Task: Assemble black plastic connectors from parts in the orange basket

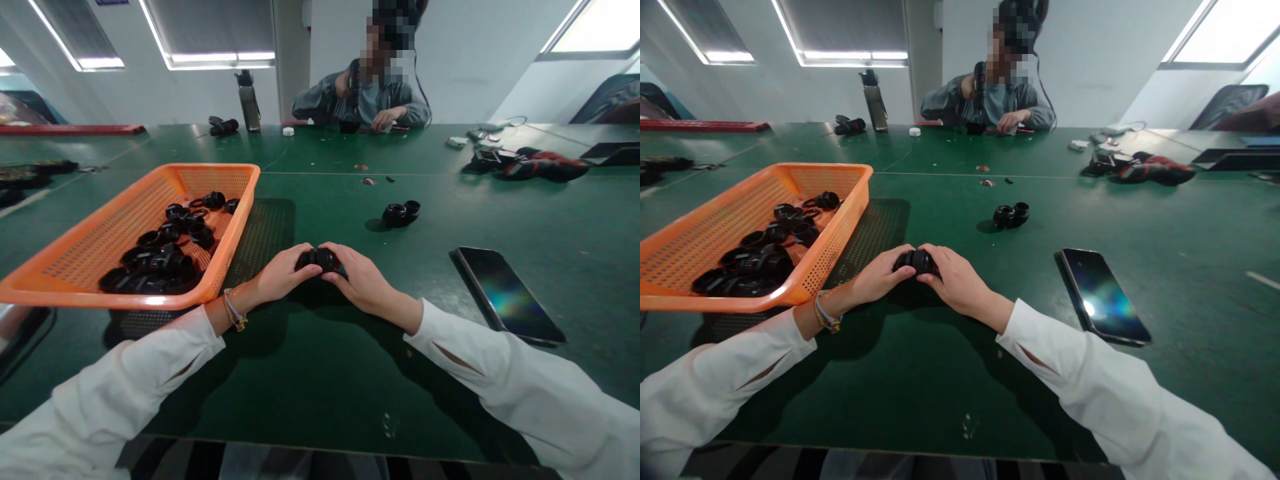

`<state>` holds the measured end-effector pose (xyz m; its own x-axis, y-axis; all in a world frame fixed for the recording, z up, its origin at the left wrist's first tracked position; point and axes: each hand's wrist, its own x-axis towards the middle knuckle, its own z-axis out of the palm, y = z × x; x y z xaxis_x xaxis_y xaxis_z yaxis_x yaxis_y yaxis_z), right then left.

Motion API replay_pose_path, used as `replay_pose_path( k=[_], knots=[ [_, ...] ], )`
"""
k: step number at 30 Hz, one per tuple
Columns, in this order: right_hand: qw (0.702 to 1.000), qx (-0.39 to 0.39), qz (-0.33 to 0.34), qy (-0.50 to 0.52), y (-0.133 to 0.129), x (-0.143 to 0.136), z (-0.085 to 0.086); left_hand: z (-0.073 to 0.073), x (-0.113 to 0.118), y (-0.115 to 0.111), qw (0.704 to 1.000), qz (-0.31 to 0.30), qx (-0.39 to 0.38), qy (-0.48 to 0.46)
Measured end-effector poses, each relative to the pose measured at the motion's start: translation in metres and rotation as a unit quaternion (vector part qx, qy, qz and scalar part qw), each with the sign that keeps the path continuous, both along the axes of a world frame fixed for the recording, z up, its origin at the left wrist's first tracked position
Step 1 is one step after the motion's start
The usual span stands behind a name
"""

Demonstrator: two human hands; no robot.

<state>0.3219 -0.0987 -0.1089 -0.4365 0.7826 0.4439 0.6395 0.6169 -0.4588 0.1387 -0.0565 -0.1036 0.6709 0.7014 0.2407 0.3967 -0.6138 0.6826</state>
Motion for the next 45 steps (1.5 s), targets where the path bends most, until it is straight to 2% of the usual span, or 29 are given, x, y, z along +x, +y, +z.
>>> replay_pose_path(
  k=[5,15,23,27,35,45],
  knots=[
    [1.000,-0.002,-0.011,0.008,-0.002,-0.002,0.001,0.000,-0.001,0.000,1.000,-0.002,-0.017,-0.001],
    [0.992,-0.083,-0.073,0.054,-0.006,-0.010,0.005,0.002,0.000,0.001,0.999,0.005,-0.032,0.003],
    [0.988,-0.105,-0.047,0.102,-0.003,-0.006,0.004,0.001,0.000,-0.005,0.999,0.040,-0.004,-0.036],
    [0.987,-0.094,-0.040,0.125,-0.001,-0.003,0.001,-0.001,-0.001,-0.003,0.996,0.056,-0.051,-0.056],
    [0.992,-0.076,-0.040,0.095,0.000,0.001,0.001,-0.006,0.000,0.001,0.977,0.020,-0.168,-0.130],
    [0.995,-0.060,-0.052,0.061,0.002,-0.001,-0.004,0.001,0.000,-0.001,0.996,0.025,-0.075,-0.050]
  ],
)
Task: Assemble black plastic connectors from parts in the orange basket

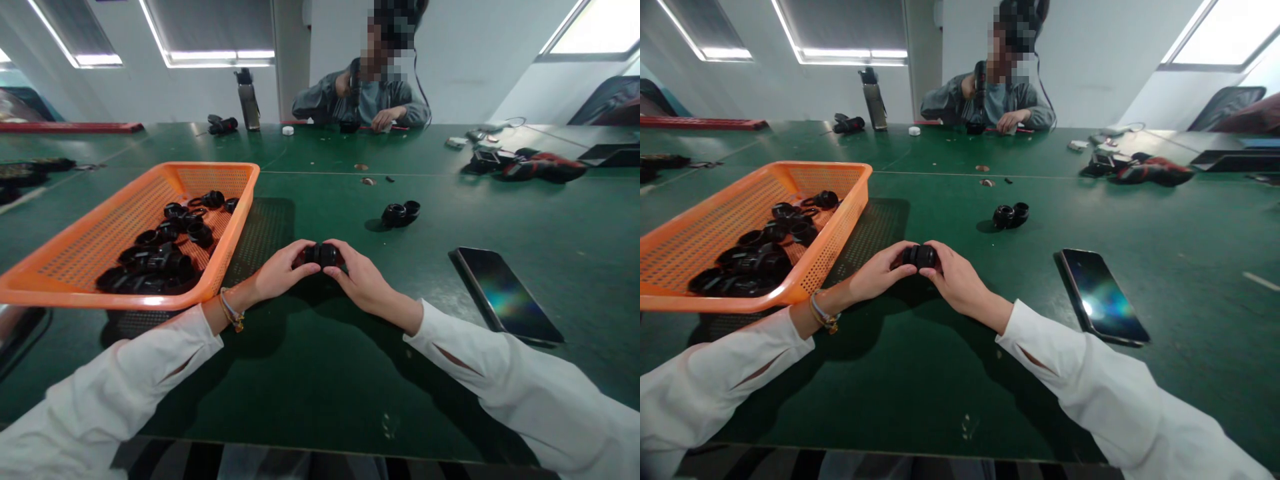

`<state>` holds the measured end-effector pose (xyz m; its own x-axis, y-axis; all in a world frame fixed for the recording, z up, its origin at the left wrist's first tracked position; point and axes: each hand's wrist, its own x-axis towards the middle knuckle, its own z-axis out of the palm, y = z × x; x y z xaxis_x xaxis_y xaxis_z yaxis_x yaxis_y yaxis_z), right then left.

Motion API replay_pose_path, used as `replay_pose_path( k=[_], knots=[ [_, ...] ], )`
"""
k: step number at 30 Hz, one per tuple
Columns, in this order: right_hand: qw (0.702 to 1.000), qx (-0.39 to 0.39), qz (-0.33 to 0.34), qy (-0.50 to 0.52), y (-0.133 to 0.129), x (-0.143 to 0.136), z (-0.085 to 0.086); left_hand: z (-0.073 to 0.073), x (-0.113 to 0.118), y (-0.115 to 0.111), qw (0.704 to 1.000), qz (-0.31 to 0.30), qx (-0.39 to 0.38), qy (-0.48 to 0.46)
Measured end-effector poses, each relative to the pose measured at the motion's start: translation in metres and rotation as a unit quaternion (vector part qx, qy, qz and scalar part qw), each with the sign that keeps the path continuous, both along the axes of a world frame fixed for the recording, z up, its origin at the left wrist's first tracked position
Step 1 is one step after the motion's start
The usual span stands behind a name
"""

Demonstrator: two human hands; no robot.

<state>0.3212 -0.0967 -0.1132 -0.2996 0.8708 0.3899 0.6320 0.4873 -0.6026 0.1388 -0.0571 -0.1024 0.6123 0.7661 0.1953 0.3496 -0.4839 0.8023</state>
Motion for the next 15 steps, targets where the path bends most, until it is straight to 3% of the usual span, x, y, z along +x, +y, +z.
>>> replay_pose_path(
  k=[15],
  knots=[
    [0.994,-0.107,-0.027,0.029,-0.001,-0.006,0.013,0.000,0.002,-0.001,0.996,0.015,0.078,0.051]
  ],
)
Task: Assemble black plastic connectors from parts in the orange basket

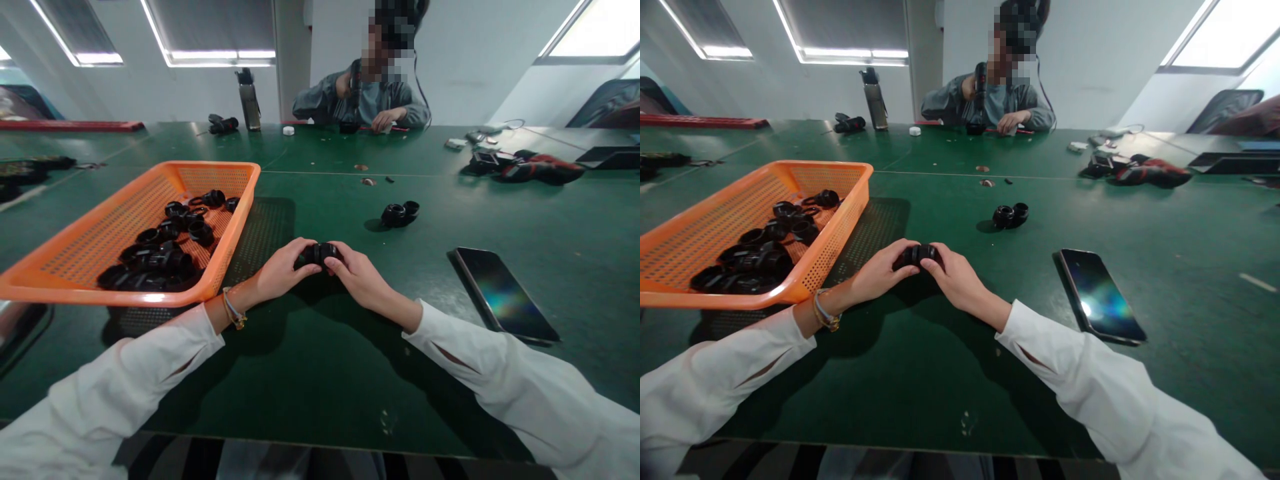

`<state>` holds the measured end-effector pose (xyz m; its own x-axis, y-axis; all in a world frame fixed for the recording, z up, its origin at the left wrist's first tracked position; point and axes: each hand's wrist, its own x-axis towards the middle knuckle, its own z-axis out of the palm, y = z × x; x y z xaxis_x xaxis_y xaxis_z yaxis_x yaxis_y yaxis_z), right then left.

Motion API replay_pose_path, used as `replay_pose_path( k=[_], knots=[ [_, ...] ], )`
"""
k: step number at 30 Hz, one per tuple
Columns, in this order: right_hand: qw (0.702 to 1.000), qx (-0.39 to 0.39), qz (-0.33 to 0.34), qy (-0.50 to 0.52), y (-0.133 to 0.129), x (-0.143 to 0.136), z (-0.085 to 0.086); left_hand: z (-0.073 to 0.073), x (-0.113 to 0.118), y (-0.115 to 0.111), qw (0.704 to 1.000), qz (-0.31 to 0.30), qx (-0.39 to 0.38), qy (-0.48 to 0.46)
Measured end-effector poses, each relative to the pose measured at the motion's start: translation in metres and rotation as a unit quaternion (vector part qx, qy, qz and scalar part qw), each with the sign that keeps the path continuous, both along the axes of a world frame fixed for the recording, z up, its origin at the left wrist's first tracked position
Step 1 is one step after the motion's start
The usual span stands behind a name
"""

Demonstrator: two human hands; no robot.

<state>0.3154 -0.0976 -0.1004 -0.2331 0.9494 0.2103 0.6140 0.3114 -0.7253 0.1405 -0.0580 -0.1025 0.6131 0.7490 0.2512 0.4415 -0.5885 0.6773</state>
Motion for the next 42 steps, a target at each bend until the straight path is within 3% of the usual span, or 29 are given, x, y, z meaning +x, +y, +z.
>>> replay_pose_path(
  k=[3,10,16,25,42],
  knots=[
    [1.000,0.001,0.009,-0.009,0.002,0.002,-0.002,-0.001,0.000,0.001,1.000,-0.005,-0.018,-0.008],
    [0.986,0.133,0.068,-0.072,0.006,0.012,-0.010,-0.003,-0.002,0.005,0.996,-0.014,-0.077,-0.035],
    [0.978,0.171,0.061,-0.104,0.005,0.012,-0.008,-0.003,-0.001,0.005,0.993,-0.033,-0.101,-0.053],
    [0.984,0.131,0.067,-0.101,0.004,0.009,-0.005,-0.001,-0.003,0.005,0.996,-0.022,-0.082,-0.027],
    [1.000,0.004,-0.004,-0.012,-0.002,-0.003,0.002,-0.003,-0.004,0.004,0.999,-0.032,-0.015,-0.009]
  ],
)
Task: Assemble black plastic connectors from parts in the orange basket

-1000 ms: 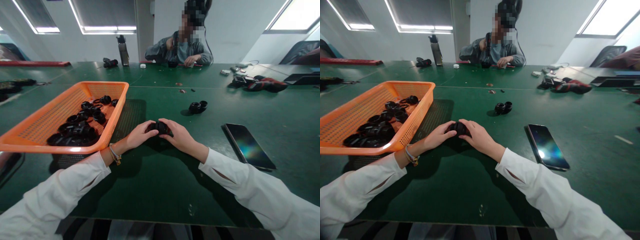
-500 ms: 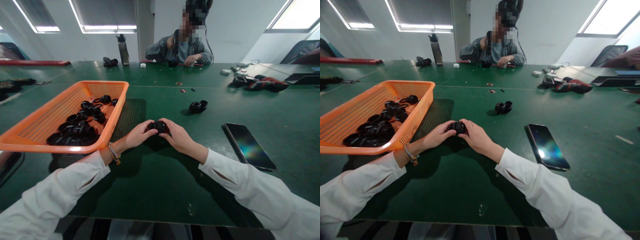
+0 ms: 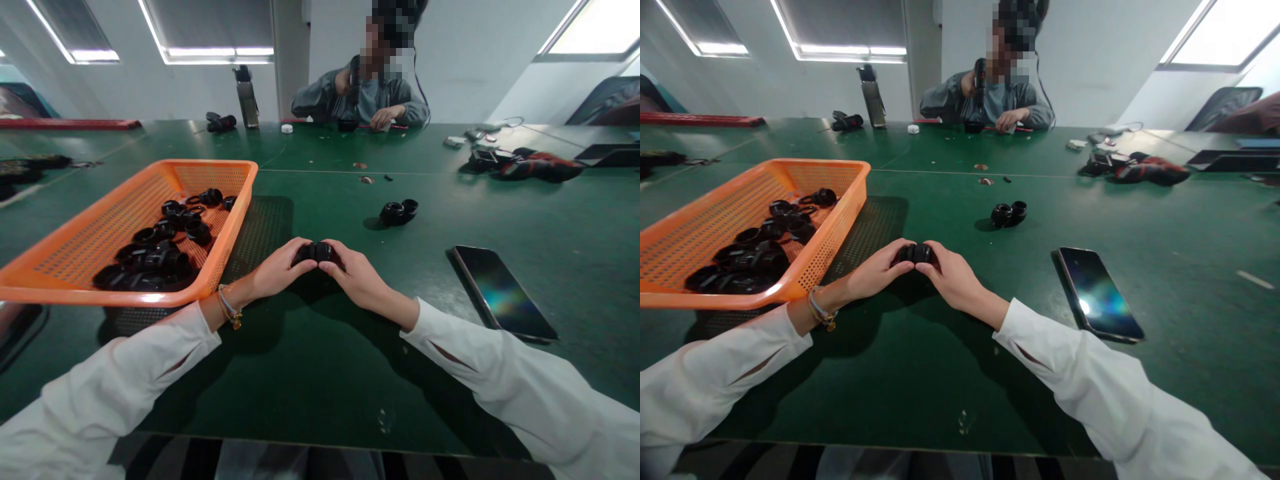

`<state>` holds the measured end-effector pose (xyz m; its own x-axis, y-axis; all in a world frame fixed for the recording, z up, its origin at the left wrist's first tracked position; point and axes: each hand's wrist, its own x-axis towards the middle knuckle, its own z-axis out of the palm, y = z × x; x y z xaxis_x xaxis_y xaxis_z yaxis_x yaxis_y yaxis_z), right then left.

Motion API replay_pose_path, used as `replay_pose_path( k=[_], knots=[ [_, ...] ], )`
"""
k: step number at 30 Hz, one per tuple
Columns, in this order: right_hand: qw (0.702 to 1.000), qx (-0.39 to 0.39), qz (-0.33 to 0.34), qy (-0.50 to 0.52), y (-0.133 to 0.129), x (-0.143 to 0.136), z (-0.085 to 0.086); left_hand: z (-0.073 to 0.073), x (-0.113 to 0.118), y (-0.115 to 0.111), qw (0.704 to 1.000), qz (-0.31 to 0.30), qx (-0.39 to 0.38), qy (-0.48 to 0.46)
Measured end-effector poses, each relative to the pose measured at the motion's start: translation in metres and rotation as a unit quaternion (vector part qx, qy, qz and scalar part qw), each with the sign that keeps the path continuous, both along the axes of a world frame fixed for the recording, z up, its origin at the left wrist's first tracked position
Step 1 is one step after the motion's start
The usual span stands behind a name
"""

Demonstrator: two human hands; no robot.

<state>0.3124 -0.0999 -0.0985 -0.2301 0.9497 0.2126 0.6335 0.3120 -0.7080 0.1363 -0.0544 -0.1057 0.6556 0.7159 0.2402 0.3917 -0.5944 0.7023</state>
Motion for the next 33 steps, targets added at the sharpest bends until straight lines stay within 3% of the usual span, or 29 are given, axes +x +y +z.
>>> replay_pose_path(
  k=[10,17,22,25,29,33],
  knots=[
    [0.973,-0.153,0.007,0.175,-0.003,-0.003,0.007,-0.001,-0.001,-0.003,0.995,-0.019,0.090,0.026],
    [0.901,-0.332,-0.034,0.277,-0.006,-0.007,0.020,-0.002,-0.002,-0.003,0.991,-0.053,0.120,0.039],
    [0.868,-0.392,-0.059,0.299,-0.007,-0.007,0.026,-0.003,-0.001,-0.004,0.990,-0.057,0.118,0.048],
    [0.898,-0.362,-0.036,0.247,-0.006,-0.006,0.021,-0.002,0.000,-0.003,0.992,-0.050,0.108,0.040],
    [0.970,-0.182,-0.019,0.158,-0.003,-0.002,0.009,-0.001,0.000,-0.002,0.997,-0.017,0.070,0.019],
    [0.998,-0.024,0.029,0.048,0.000,0.003,0.002,0.000,-0.001,-0.002,1.000,-0.015,0.026,-0.006]
  ],
)
